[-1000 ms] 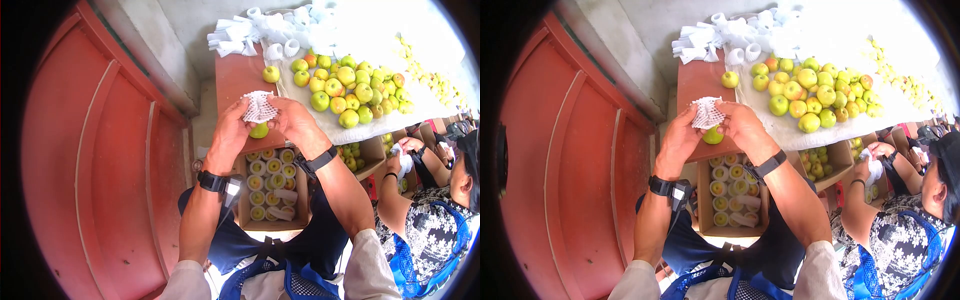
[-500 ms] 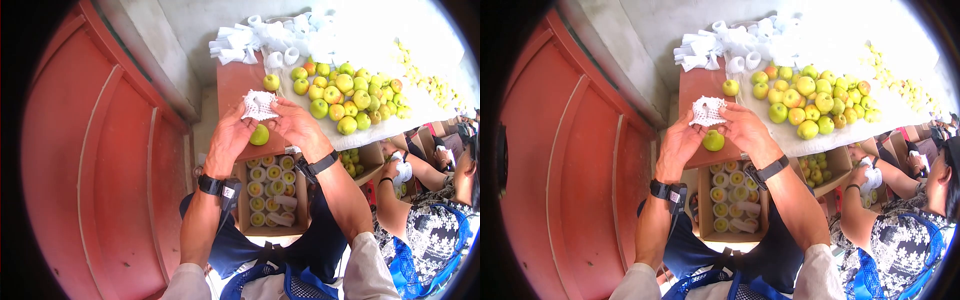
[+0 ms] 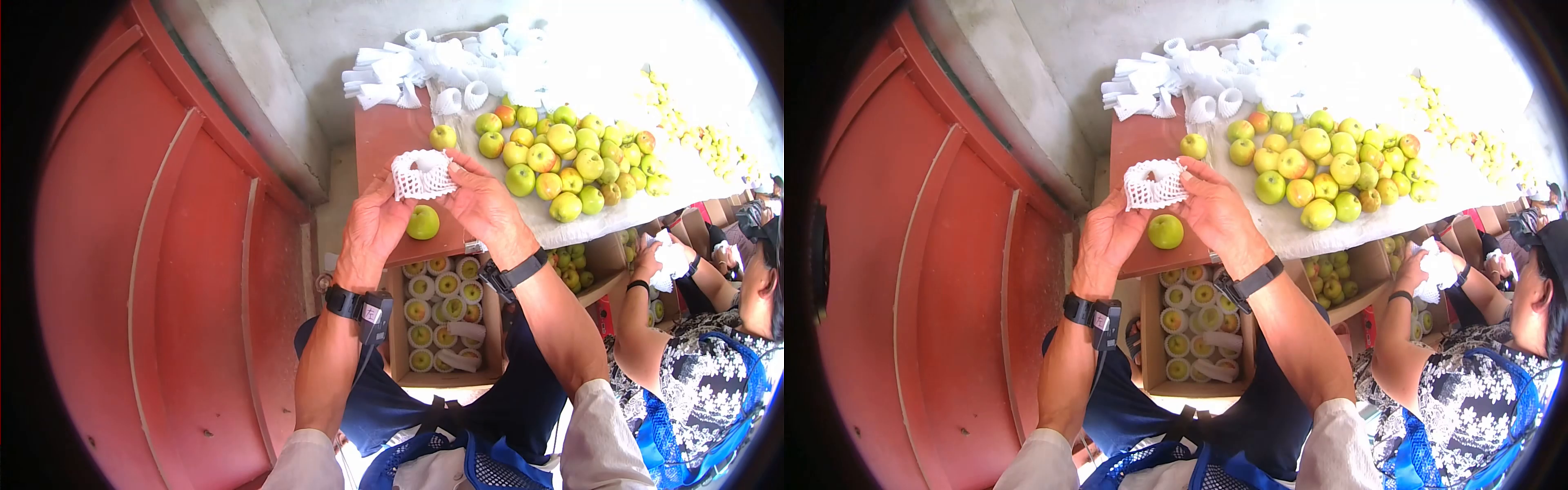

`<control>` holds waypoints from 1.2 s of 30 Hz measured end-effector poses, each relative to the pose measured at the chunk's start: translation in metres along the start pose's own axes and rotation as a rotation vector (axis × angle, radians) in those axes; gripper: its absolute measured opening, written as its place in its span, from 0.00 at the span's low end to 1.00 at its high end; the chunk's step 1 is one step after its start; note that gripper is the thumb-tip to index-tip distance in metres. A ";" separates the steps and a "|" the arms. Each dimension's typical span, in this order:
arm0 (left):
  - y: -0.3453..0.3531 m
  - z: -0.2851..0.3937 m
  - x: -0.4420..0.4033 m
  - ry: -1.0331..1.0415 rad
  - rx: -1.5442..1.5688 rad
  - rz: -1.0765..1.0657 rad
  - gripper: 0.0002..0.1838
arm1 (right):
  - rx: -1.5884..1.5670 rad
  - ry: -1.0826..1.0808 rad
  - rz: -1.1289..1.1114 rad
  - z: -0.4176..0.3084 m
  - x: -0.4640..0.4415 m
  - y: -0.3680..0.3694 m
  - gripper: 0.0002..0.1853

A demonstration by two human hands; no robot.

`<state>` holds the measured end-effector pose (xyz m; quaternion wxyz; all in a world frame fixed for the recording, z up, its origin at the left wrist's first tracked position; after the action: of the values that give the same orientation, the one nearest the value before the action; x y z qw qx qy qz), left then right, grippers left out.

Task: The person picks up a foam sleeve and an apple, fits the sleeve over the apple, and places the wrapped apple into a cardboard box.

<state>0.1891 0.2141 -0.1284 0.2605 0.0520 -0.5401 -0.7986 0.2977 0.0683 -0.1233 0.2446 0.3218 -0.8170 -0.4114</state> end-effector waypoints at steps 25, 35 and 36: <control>0.008 -0.001 0.003 0.034 -0.279 0.056 0.16 | -0.068 0.106 -0.054 -0.004 -0.001 0.001 0.22; 0.011 -0.007 0.009 0.205 -0.860 0.174 0.16 | 0.038 0.025 -0.040 -0.001 -0.003 0.000 0.18; 0.015 -0.008 0.011 0.352 -0.976 0.236 0.15 | 0.053 0.009 -0.029 -0.001 -0.004 0.001 0.18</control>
<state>0.1880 0.1977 -0.1161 0.4290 -0.0030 -0.0562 -0.9015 0.3005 0.0707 -0.1224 0.2334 0.3418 -0.8218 -0.3917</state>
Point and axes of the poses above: each hand's wrist, its own x-axis away from the middle knuckle, its own y-axis out of the palm, z = x × y, the point moved 2 cm from there along -x, towards the middle knuckle, and after that the axes turned 12 degrees about z, right-handed, at the moved point
